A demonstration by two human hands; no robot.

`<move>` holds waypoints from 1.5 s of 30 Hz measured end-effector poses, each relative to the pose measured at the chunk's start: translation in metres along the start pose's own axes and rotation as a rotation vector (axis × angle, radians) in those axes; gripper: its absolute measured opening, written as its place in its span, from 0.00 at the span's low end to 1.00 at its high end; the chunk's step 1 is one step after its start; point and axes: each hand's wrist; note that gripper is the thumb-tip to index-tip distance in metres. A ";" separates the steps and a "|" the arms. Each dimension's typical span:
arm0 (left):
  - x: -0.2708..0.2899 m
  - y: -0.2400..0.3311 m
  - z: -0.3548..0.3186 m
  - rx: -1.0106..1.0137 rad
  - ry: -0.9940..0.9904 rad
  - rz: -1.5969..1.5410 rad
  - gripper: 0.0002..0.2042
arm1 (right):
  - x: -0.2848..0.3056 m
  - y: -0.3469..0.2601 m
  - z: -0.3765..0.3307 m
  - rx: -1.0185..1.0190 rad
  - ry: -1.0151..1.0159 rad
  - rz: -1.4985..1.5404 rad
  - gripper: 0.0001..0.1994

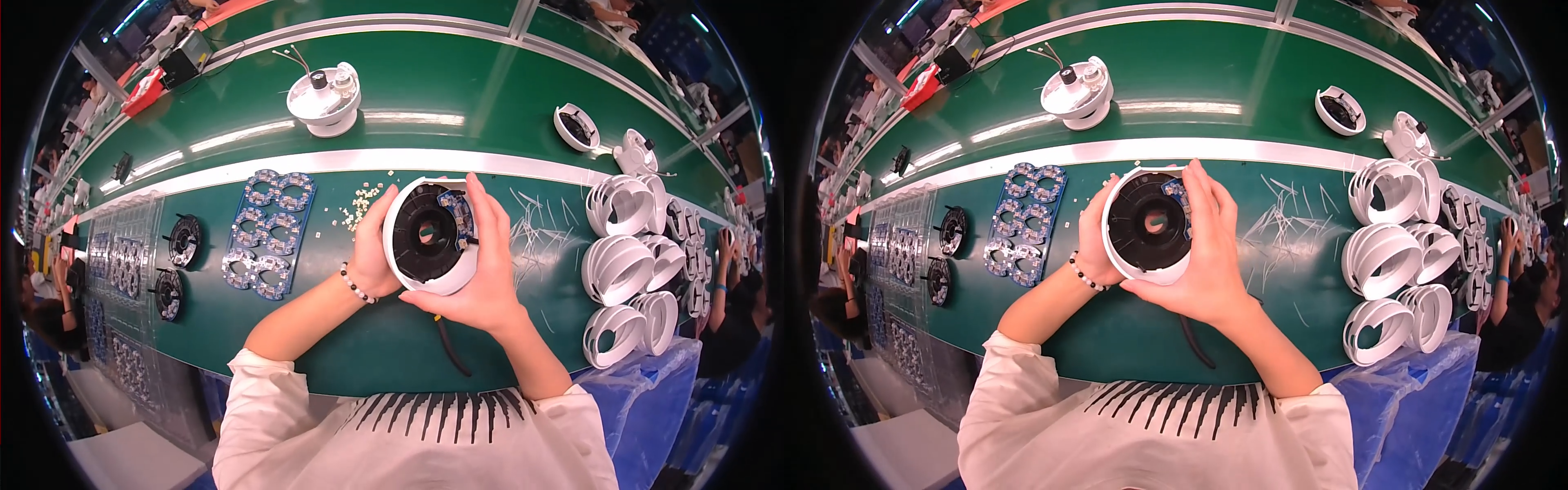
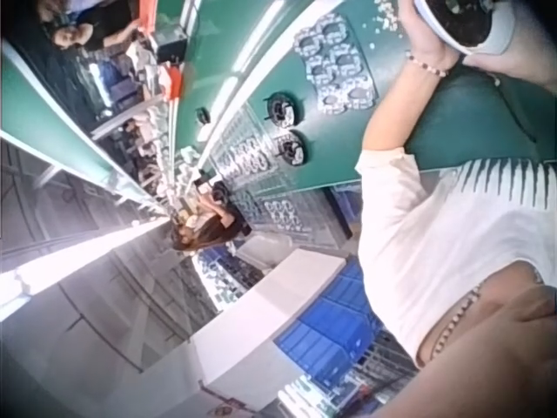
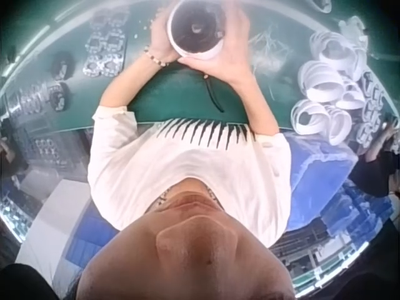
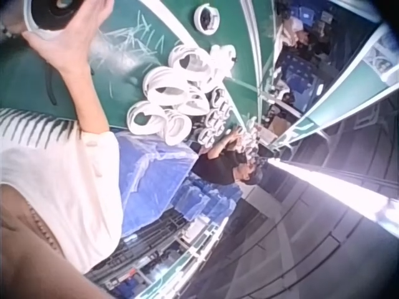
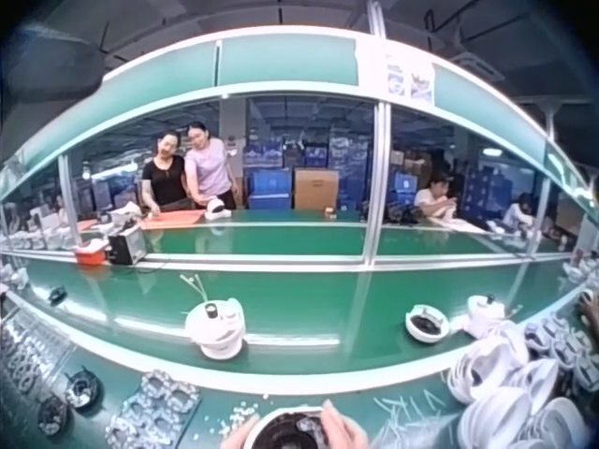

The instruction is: Assemble electronic components and LED boards into plastic circular housings on a factory assembly line.

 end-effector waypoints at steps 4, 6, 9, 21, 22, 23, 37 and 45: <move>0.008 0.005 0.003 0.021 -0.120 -0.081 0.35 | 0.004 0.003 0.007 0.055 -0.002 -0.038 0.59; 0.012 0.010 0.002 0.083 -0.093 -0.090 0.40 | 0.014 -0.001 0.014 0.069 -0.119 -0.081 0.59; 0.011 0.010 -0.006 0.135 -0.102 -0.119 0.38 | 0.028 -0.005 0.019 0.105 -0.298 -0.034 0.59; 0.004 -0.009 0.016 0.069 -0.170 -0.029 0.20 | -0.002 0.014 -0.016 0.010 0.120 -0.068 0.56; -0.003 -0.004 0.028 0.046 -0.070 0.002 0.19 | -0.004 0.023 -0.022 -0.031 0.136 -0.130 0.55; -0.003 0.004 0.046 -0.009 -0.029 0.035 0.20 | -0.003 0.024 -0.027 -0.050 0.162 -0.197 0.53; 0.123 0.014 0.270 -0.491 0.525 0.371 0.19 | 0.005 0.002 -0.110 -0.180 -0.690 -0.429 0.52; 0.069 0.000 0.169 -0.649 0.412 1.487 0.24 | 0.021 0.028 -0.095 -0.248 -0.196 -0.161 0.27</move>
Point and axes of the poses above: each hand's wrist, its own z-axis towards the middle knuckle, its own x-axis out of the back of the hand, y = z × x, and after that the axes turned 10 degrees about -y, right-handed
